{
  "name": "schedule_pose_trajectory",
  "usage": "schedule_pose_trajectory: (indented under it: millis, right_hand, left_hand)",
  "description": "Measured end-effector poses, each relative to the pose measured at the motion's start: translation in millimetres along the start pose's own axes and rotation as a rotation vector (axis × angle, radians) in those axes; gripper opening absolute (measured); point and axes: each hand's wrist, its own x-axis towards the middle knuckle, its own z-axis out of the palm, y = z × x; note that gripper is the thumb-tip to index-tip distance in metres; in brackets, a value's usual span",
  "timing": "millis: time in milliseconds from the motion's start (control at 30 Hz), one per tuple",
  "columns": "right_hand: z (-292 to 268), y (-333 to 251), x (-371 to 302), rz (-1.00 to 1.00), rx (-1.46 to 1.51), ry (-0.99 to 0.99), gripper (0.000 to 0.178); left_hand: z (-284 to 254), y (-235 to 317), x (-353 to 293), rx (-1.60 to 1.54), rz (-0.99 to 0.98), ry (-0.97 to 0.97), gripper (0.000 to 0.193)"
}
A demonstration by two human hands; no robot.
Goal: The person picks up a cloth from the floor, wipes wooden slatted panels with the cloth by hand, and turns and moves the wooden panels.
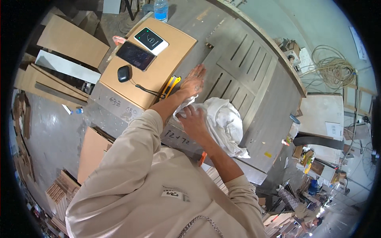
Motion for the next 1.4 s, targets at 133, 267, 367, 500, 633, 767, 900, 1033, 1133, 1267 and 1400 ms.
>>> schedule_pose_trajectory:
  millis: [133, 267, 367, 500, 633, 767, 900, 1033, 1133, 1267, 1400]
  right_hand:
    - [0, -2, 4, -0.019, -0.099, -0.084, 0.035]
    - [-6, -3, 4, -0.014, -0.088, -0.095, 0.037]
    - [-9, -3, 3, -0.006, -0.074, -0.126, 0.038]
    - [-13, -7, 0, 0.008, -0.054, -0.148, 0.038]
    - [-10, -5, -5, 0.015, -0.047, -0.137, 0.039]
    - [-10, -8, -6, 0.027, -0.035, -0.149, 0.04]
    - [-7, -5, -12, 0.031, -0.08, -0.13, 0.041]
    - [-10, -7, -14, 0.049, -0.098, -0.189, 0.04]
    - [-12, -11, -12, 0.078, -0.056, -0.202, 0.039]
    - [-17, -13, -13, 0.098, -0.051, -0.16, 0.037]
    - [-31, -13, -15, 0.122, -0.084, -0.165, 0.037]
  left_hand:
    - [2, 0, 1, 0.024, 0.012, -0.008, 0.057]
    - [1, -3, -2, 0.037, 0.006, -0.007, 0.057]
    - [-5, 4, -1, -0.03, -0.022, -0.047, 0.056]
    - [-6, 3, -1, -0.011, -0.022, -0.026, 0.056]
    - [-8, 5, 1, -0.016, -0.039, -0.052, 0.054]
    - [-6, 1, -1, -0.002, -0.03, 0.003, 0.053]
    - [-11, 6, 0, 0.007, 0.005, -0.004, 0.052]
    - [-13, 8, -2, -0.075, -0.019, 0.007, 0.051]
    - [-8, 2, -2, -0.045, -0.012, 0.031, 0.051]
    - [-1, -1, -2, -0.073, -0.022, 0.019, 0.051]
    - [1, -5, -1, -0.073, -0.006, 0.033, 0.056]
